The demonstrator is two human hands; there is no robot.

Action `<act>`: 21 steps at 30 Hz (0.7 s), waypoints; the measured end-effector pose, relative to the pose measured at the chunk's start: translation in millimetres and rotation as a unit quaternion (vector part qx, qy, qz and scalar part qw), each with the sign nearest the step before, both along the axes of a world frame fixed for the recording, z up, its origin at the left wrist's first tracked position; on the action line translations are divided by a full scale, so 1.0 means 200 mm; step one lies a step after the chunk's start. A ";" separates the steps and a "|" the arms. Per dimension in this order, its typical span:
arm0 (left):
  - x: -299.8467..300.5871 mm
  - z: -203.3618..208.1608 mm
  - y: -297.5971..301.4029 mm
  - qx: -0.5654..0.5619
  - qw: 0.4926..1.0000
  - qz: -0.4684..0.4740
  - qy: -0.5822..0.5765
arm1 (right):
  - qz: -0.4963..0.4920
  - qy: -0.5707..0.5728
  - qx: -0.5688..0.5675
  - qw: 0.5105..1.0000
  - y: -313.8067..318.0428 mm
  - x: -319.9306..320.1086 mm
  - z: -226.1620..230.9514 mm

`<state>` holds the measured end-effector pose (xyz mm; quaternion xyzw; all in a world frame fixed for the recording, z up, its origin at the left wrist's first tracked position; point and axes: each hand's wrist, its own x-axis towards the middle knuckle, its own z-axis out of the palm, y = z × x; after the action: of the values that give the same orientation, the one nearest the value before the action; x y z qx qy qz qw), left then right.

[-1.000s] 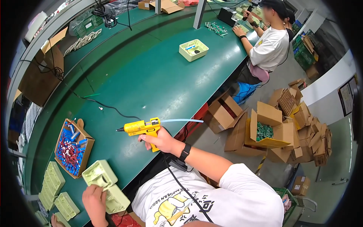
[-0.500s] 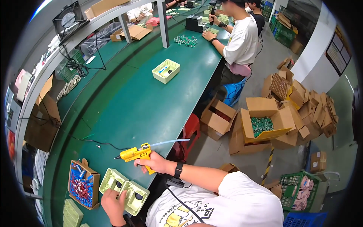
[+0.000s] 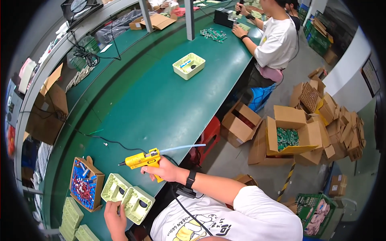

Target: Applying hot glue to small plastic housings and attaching internal components on an assembly line.

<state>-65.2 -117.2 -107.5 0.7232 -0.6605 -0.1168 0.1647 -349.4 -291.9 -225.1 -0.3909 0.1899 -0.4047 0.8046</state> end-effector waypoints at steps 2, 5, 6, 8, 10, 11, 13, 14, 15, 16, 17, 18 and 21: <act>-0.02 0.03 0.01 0.020 0.999 0.033 -0.001 | 0.001 0.007 -0.002 1.000 0.00 0.02 0.00; 0.06 0.03 0.07 -0.025 0.998 -0.058 -0.005 | 0.025 0.054 -0.009 0.998 0.02 0.04 0.01; 0.09 0.03 0.05 -0.023 0.996 -0.082 -0.026 | 0.005 0.058 -0.016 0.998 0.01 0.01 0.02; 0.08 0.03 -0.02 0.027 0.998 -0.062 -0.003 | -0.022 0.058 -0.003 0.998 0.00 -0.04 0.01; 0.09 0.02 -0.09 0.010 0.994 -0.103 0.033 | -0.041 0.070 -0.028 0.996 -0.04 -0.10 0.00; 0.10 0.02 -0.08 0.002 0.994 -0.102 0.037 | -0.033 0.045 -0.013 0.998 -0.03 -0.08 0.01; 0.12 0.03 -0.04 -0.009 0.995 -0.091 0.040 | -0.015 0.022 0.000 1.000 -0.04 -0.03 0.02; 0.12 0.04 -0.02 0.008 0.996 -0.078 0.044 | -0.006 0.012 -0.002 1.000 -0.05 -0.02 0.01; 0.12 0.05 0.00 0.024 0.996 -0.068 0.048 | -0.001 0.002 -0.004 1.000 -0.05 -0.01 -0.01; 0.13 0.06 0.00 0.040 0.996 -0.060 0.053 | 0.002 -0.008 -0.006 1.000 -0.04 0.00 -0.01; 0.15 0.09 -0.02 0.038 0.996 -0.059 0.054 | 0.004 -0.007 -0.008 1.000 -0.04 0.00 -0.01; 0.18 0.14 -0.04 0.021 0.998 -0.040 0.044 | 0.004 -0.004 -0.013 1.000 -0.03 0.00 -0.01; 0.34 0.21 -0.24 -0.015 0.999 -0.019 0.027 | -0.013 0.004 -0.026 1.000 -0.02 -0.02 0.01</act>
<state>1.9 -164.9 -65.8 0.7046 -0.6712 -0.1292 0.1907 -354.0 -295.3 -223.9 -0.4111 0.1875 -0.4186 0.7878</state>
